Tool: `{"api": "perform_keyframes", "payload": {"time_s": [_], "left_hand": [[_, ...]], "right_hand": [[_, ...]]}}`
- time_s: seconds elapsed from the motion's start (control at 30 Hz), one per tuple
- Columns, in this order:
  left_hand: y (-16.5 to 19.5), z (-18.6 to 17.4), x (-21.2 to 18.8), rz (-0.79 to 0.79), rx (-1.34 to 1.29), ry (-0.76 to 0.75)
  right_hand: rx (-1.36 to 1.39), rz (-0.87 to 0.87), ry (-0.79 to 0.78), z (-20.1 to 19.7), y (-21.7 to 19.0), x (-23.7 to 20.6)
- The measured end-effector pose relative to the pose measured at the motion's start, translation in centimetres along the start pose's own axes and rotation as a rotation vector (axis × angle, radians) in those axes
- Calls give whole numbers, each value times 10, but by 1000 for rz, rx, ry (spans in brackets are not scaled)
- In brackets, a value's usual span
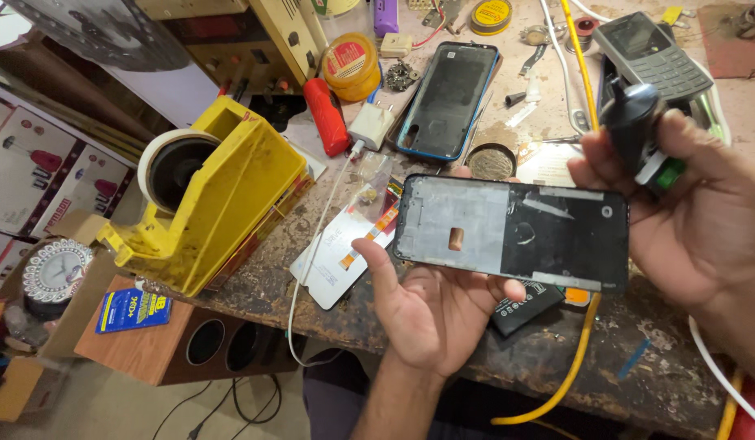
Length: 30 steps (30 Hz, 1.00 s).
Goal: The person holds a disassembled smartphone and scrapes old adhesive and residue from its frame with a metal scraping tool. They then apply adhesive from a glue tube to the frame, peel the backing from a new battery adhesive sticker, and press and reposition internal components inside the phone body.
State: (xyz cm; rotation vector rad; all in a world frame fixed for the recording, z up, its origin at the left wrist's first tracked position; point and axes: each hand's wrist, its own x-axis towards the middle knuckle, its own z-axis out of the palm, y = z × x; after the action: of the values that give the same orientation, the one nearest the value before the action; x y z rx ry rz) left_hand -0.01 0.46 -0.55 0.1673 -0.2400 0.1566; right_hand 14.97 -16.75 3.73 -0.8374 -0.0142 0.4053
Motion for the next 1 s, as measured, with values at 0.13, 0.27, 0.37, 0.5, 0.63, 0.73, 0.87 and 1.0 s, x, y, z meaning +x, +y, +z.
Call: {"api": "perform_keyframes", "payload": {"time_s": [0.13, 0.27, 0.37, 0.5, 0.63, 0.73, 0.87, 1.0], "left_hand": [[1, 7, 0, 37, -29, -99], [1, 13, 1, 52, 66, 67], [-1, 13, 3, 69, 254, 158], [-6, 12, 1, 75, 235, 100], [-15, 8, 0, 146, 366, 186], [-15, 4, 2, 145, 366, 176], [-19, 4, 1, 147, 426, 200], [-21, 4, -5, 172, 448, 163]], "right_hand": [[-140, 72, -40, 6, 3, -7], [-228, 109, -75, 11, 7, -13], [-215, 107, -50, 13, 5, -13], [-188, 105, -28, 11, 12, -16], [-286, 17, -122, 7, 11, -16], [-316, -83, -173, 10, 2, -13], [-866, -295, -149, 18, 3, -27], [-1224, -506, -173, 26, 16, -54]]}}
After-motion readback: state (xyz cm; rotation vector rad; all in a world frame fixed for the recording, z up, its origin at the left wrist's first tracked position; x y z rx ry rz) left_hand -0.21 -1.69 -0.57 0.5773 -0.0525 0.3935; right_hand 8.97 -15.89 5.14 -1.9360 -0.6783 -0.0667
